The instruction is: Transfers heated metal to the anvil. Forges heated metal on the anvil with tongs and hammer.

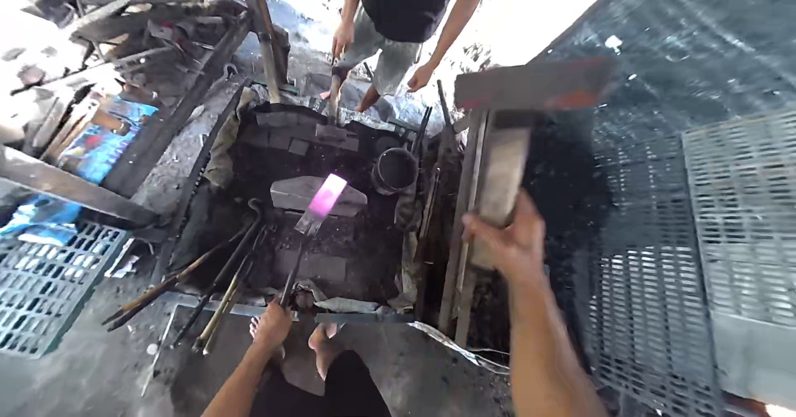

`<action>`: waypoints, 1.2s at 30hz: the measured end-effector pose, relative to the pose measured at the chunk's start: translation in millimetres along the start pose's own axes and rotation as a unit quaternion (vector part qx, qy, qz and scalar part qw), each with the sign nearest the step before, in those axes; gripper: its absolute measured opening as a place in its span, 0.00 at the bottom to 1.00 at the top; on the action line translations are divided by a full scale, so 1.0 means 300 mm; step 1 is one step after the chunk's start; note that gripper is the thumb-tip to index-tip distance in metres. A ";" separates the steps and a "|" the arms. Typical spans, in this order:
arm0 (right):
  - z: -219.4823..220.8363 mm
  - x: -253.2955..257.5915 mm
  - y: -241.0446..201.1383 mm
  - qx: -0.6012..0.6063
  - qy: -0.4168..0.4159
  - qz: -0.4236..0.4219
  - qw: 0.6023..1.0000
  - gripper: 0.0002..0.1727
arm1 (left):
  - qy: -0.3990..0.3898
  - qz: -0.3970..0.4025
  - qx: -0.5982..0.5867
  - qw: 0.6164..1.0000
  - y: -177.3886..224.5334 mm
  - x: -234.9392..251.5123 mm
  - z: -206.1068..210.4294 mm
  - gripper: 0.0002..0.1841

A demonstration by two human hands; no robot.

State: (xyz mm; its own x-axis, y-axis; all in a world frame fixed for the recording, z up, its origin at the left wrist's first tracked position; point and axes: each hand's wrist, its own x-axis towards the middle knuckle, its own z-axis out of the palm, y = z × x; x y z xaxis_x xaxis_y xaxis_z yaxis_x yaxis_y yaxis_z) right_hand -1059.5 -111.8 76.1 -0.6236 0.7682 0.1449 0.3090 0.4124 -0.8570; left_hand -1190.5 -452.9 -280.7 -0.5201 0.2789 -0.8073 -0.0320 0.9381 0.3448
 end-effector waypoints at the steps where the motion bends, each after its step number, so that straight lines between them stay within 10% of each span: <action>1: -0.015 0.061 -0.052 0.033 0.008 -0.047 0.998 0.40 | 0.001 -0.013 0.007 1.000 -0.007 -0.007 0.006 0.24; 6: 0.235 0.296 -0.061 0.151 0.099 -0.154 0.971 0.23 | 0.003 -0.039 0.002 0.999 0.011 -0.005 0.029 0.23; 9: 0.572 0.203 0.248 0.033 0.107 -0.021 0.993 0.32 | 0.000 -0.048 -0.011 0.999 0.013 0.008 0.039 0.22; 13: 0.870 0.023 0.714 -0.237 -0.231 0.290 0.898 0.34 | -0.011 -0.038 0.000 0.999 -0.004 0.002 0.043 0.21; 18: 0.714 0.077 0.503 -0.061 -0.242 0.342 0.906 0.29 | -0.027 -0.057 0.007 0.998 -0.058 -0.076 0.020 0.21; 25: 0.451 0.132 0.234 -0.111 -0.138 0.146 0.973 0.28 | -0.042 -0.062 -0.004 0.997 -0.094 -0.117 0.042 0.22; 30: 0.723 0.101 0.434 -0.192 -0.074 0.166 0.964 0.31 | -0.048 -0.073 -0.002 0.996 -0.068 -0.122 0.021 0.20; 36: 0.832 0.069 0.714 -0.264 -0.319 0.307 0.857 0.27 | -0.037 -0.078 0.011 0.996 -0.044 -0.152 0.009 0.20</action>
State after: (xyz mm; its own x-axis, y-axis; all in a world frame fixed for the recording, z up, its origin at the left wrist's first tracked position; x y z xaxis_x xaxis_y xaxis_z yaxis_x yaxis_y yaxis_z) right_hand -1185.4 -129.7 -227.8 -0.4400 0.5651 -0.6979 0.8966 0.3195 -0.3066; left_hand -1164.2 -477.5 -249.8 -0.4462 0.1437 -0.8833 -0.0884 0.9751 0.2033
